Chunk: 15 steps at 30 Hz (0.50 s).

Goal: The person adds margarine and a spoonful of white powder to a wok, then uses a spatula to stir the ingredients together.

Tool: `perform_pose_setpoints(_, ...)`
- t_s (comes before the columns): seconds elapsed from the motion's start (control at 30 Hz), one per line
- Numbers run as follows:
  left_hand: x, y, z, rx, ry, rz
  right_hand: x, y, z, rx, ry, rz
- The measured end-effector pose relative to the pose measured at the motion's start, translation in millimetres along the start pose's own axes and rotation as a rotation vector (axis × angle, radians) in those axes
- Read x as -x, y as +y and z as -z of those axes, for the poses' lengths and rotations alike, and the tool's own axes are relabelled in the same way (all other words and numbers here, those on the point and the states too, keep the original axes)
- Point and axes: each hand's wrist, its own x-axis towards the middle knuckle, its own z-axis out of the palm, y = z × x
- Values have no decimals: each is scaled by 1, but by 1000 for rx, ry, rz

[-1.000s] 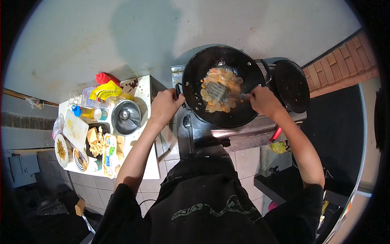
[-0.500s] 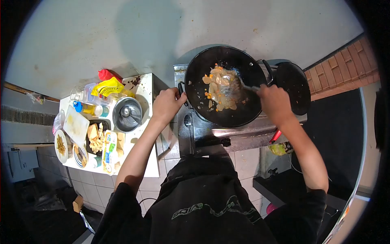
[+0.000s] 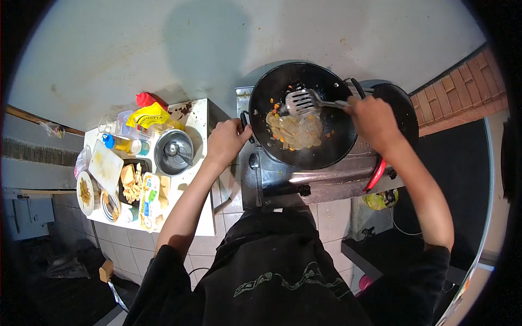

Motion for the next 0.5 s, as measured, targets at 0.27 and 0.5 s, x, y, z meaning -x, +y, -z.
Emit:
perform_pose_setpoints(0.27, -1, -1, -1, 7, -4, -11, -30, 11, 43, 256, -249, -62)
perform_pose_setpoints(0.5, -2, 1, -1, 19, -13, -30, -58, -10, 30, -21, -751, -88)
